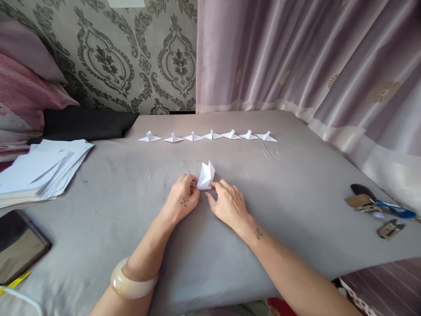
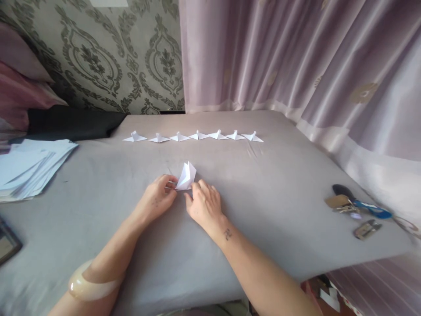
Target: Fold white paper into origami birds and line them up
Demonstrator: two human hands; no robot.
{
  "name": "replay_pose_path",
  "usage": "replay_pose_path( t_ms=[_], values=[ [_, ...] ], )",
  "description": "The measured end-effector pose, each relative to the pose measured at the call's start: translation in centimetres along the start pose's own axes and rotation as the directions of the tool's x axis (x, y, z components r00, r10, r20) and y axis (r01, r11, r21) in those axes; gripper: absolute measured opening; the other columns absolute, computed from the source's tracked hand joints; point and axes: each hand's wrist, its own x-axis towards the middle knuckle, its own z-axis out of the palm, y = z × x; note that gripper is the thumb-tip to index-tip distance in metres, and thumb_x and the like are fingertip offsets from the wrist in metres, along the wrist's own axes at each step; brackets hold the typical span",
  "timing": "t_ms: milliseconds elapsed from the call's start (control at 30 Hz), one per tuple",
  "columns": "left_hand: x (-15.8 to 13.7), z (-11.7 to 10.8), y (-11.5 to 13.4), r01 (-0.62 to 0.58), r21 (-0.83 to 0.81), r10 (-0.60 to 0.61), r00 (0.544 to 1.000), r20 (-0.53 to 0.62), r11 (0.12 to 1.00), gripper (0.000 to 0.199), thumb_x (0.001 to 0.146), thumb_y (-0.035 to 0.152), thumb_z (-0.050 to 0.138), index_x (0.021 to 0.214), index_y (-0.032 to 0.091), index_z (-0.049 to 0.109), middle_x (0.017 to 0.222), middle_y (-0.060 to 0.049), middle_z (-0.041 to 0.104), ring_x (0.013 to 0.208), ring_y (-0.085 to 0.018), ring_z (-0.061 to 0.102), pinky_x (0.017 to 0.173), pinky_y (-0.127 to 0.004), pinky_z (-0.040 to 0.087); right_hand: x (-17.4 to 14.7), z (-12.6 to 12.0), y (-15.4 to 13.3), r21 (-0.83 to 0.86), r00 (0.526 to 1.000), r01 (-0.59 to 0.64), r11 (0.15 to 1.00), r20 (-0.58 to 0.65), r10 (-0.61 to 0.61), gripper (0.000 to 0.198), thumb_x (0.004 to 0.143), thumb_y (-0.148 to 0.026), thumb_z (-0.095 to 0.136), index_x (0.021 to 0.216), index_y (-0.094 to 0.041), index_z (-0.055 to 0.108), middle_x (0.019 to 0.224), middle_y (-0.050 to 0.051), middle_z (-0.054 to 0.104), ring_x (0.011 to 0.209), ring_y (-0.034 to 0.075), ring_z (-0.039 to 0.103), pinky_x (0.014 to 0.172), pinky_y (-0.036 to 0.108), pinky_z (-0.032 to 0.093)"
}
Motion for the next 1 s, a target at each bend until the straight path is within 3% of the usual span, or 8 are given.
replay_pose_path(
  t_ms=[100,267,367,500,600,700,833,1000],
  values=[
    [-0.1,0.2,-0.3,-0.035,0.002,0.035,0.999,-0.022,0.999,0.029,0.072,0.005,0.043,0.096,0.018,0.050,0.094,-0.006,0.061,0.079,-0.016,0.065,0.071,-0.030,0.053,0.4,0.4,-0.8,-0.063,0.999,-0.046,0.997,-0.030,0.044,0.023,0.089,-0.039,0.054,0.091,-0.018,0.063,0.087,0.007,0.065,0.071,0.019,0.062,0.062,0.030,0.037],
    [-0.2,0.5,-0.9,-0.142,0.026,0.143,0.989,-0.045,0.990,0.025,0.072,0.005,0.042,0.091,0.020,0.048,0.090,-0.004,0.058,0.078,-0.016,0.064,0.069,-0.029,0.052,0.3,0.5,-1.3,-0.086,0.992,-0.099,0.991,-0.091,0.091,0.028,0.094,-0.031,0.042,0.083,-0.017,0.064,0.080,0.009,0.066,0.066,0.019,0.064,0.057,0.029,0.034],
    [-0.2,0.5,-0.9,-0.215,0.092,0.214,0.977,0.023,0.972,0.022,0.074,0.005,0.041,0.085,0.019,0.053,0.095,-0.005,0.059,0.074,-0.015,0.062,0.068,-0.027,0.051,0.2,0.1,-1.0,0.008,0.981,-0.178,0.984,-0.077,0.178,0.026,0.092,-0.026,0.044,0.077,-0.018,0.064,0.076,0.008,0.068,0.068,0.020,0.065,0.057,0.028,0.034],
    [-0.4,0.6,-0.8,-0.285,0.157,0.275,0.958,0.084,0.946,0.027,0.082,0.008,0.038,0.093,0.018,0.060,0.104,-0.007,0.060,0.075,-0.015,0.062,0.068,-0.026,0.051,0.4,-0.4,-0.5,0.135,0.972,-0.231,0.964,-0.015,0.235,0.020,0.088,-0.025,0.050,0.074,-0.020,0.064,0.075,0.006,0.071,0.069,0.020,0.065,0.058,0.027,0.034],
    [-0.7,0.6,-0.6,-0.317,0.206,0.303,0.948,0.098,0.926,0.030,0.086,0.010,0.036,0.098,0.017,0.063,0.107,-0.009,0.059,0.079,-0.016,0.062,0.069,-0.026,0.051,0.7,-0.6,-0.6,0.165,0.967,-0.251,0.954,0.002,0.254,0.019,0.086,-0.032,0.054,0.074,-0.020,0.062,0.076,0.006,0.071,0.069,0.020,0.065,0.058,0.027,0.033],
    [-0.9,0.5,-0.3,-0.336,0.251,0.307,0.940,0.145,0.908,0.032,0.087,0.010,0.035,0.102,0.017,0.063,0.109,-0.009,0.057,0.080,-0.016,0.061,0.068,-0.026,0.052,1.0,-0.7,-0.9,0.131,0.959,-0.282,0.951,0.005,0.283,0.030,0.088,-0.042,0.051,0.070,-0.020,0.060,0.070,0.008,0.070,0.064,0.020,0.064,0.055,0.028,0.030],
    [-1.1,0.3,0.2,-0.348,0.303,0.291,0.932,0.217,0.887,0.034,0.088,0.009,0.033,0.107,0.017,0.061,0.104,-0.009,0.058,0.086,-0.018,0.061,0.070,-0.028,0.052,1.0,-0.7,-0.8,0.066,0.961,-0.275,0.959,-0.002,0.276,0.033,0.090,-0.037,0.047,0.064,-0.020,0.057,0.068,0.008,0.068,0.060,0.019,0.061,0.052,0.029,0.025],
    [-1.1,0.3,0.5,-0.365,0.356,0.286,0.923,0.256,0.860,0.034,0.089,0.008,0.033,0.109,0.016,0.058,0.104,-0.009,0.058,0.089,-0.020,0.059,0.071,-0.028,0.052,0.6,-0.6,-0.2,0.134,0.979,-0.204,0.970,-0.004,0.206,0.033,0.090,-0.034,0.046,0.061,-0.021,0.050,0.064,0.003,0.063,0.058,0.016,0.057,0.053,0.027,0.026]
  ],
)
